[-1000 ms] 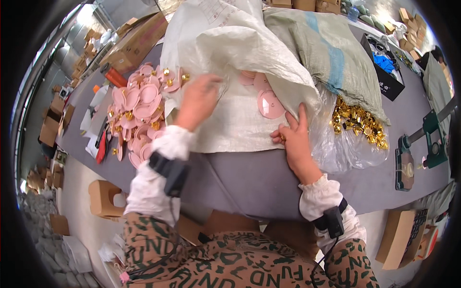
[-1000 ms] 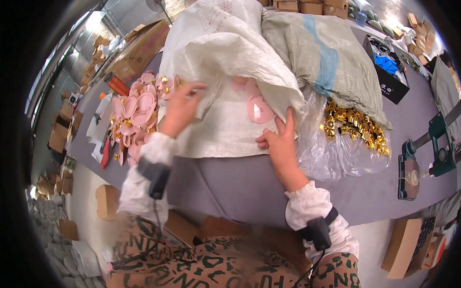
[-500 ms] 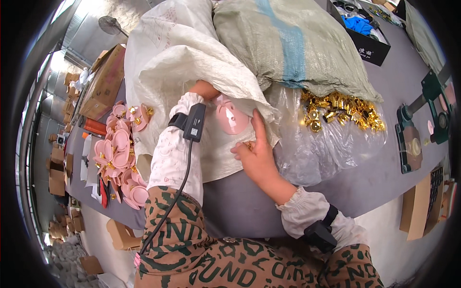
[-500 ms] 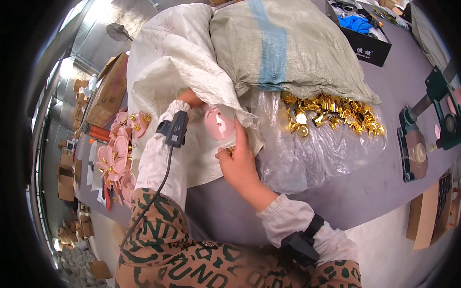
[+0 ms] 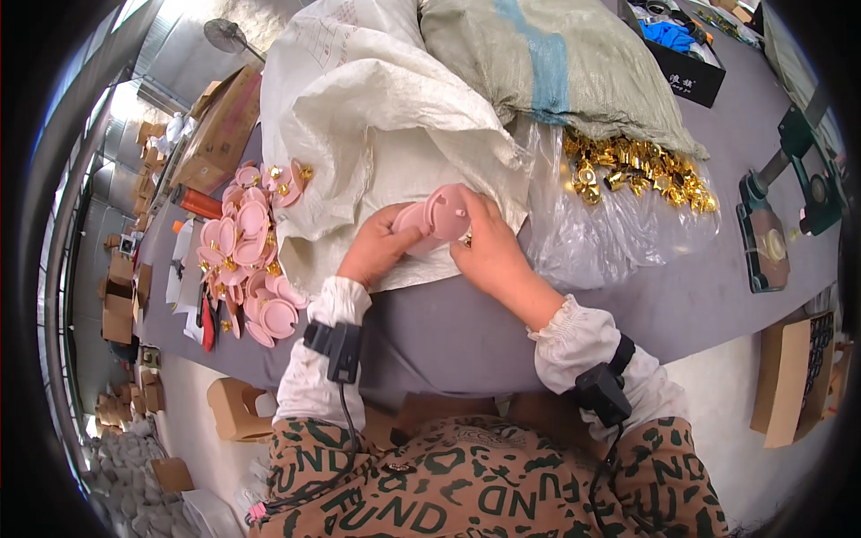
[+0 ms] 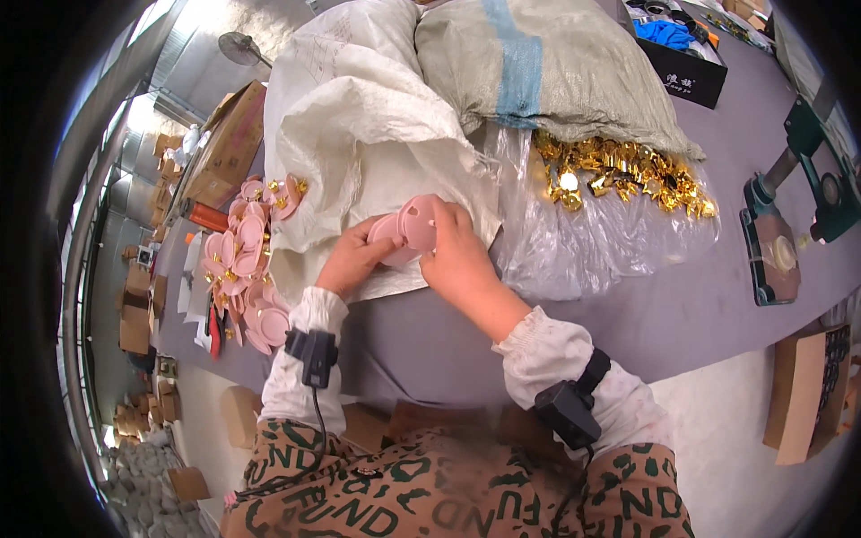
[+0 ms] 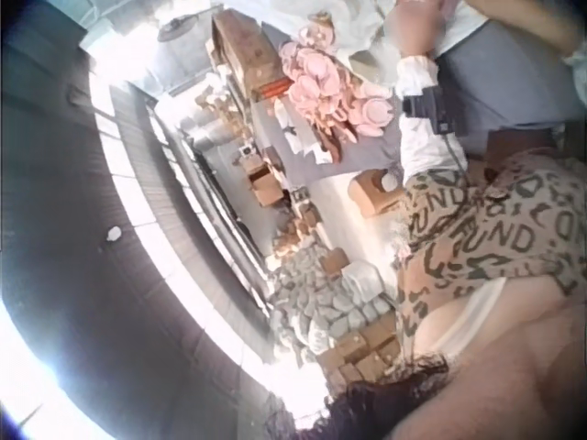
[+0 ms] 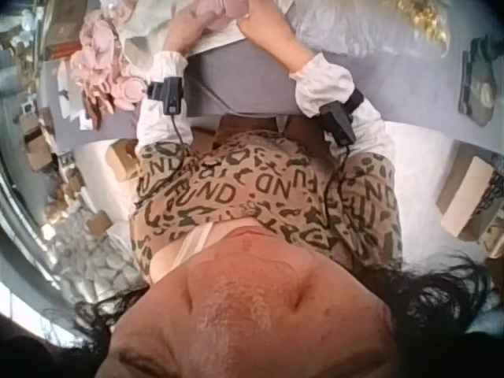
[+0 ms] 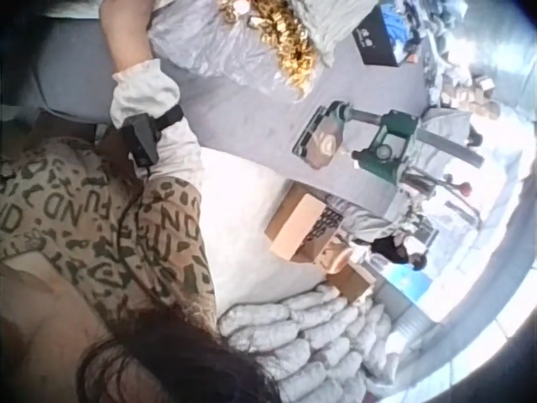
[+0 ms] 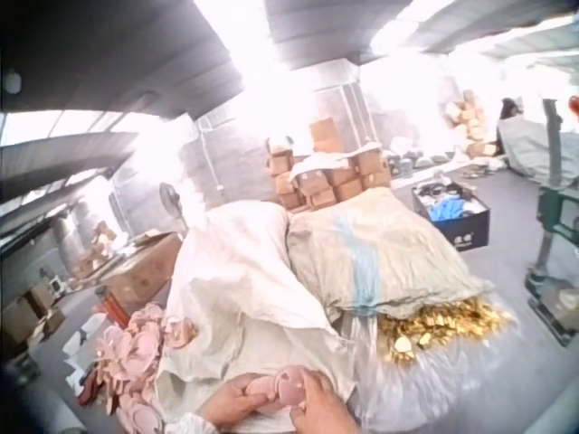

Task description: Assembling pink plastic lids or decorative bell-like parts by attaching gold toppers.

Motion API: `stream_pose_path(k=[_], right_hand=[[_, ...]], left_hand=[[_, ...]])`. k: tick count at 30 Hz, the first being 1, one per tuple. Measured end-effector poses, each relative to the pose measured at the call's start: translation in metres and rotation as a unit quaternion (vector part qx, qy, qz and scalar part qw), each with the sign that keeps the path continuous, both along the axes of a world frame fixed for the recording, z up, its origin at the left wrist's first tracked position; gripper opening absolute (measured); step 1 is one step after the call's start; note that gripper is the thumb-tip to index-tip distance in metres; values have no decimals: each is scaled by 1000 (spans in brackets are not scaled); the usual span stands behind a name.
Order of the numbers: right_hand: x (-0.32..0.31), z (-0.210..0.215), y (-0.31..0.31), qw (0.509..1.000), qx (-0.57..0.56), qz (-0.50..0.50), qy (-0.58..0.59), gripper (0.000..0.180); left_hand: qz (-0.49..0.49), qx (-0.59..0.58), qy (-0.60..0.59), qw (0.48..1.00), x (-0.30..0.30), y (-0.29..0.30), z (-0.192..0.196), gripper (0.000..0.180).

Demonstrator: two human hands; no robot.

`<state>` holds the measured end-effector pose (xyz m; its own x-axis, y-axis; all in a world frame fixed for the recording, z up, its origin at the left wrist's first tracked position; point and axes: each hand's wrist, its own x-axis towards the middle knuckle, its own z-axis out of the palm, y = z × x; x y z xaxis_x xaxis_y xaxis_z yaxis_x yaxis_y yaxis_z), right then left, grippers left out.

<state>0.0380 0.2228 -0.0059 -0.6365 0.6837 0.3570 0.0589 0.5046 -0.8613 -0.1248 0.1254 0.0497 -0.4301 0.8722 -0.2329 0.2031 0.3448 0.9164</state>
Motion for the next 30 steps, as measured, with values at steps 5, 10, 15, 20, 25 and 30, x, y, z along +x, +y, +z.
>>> stream_pose_path(k=[5,10,15,20,25,30], right_hand=[[17,33,2,992,-12,44,-116,79],[15,21,21,950,310,3,37,83],[19,21,14,968,-43,205,134,77],[21,21,14,958,-84,257,99,76],[32,34,3,913,-222,295,175,78],[53,38,-24,915,-193,303,184,77]], left_hand=[[-33,35,406,913,33,-30,-11,36],[-35,112,504,856,49,-39,-7,35],[130,168,56,976,69,-53,-16,27],[150,301,-343,877,92,-57,-15,45],[98,365,-570,730,97,-76,-19,47],[171,380,-527,741,108,-85,-35,46]])
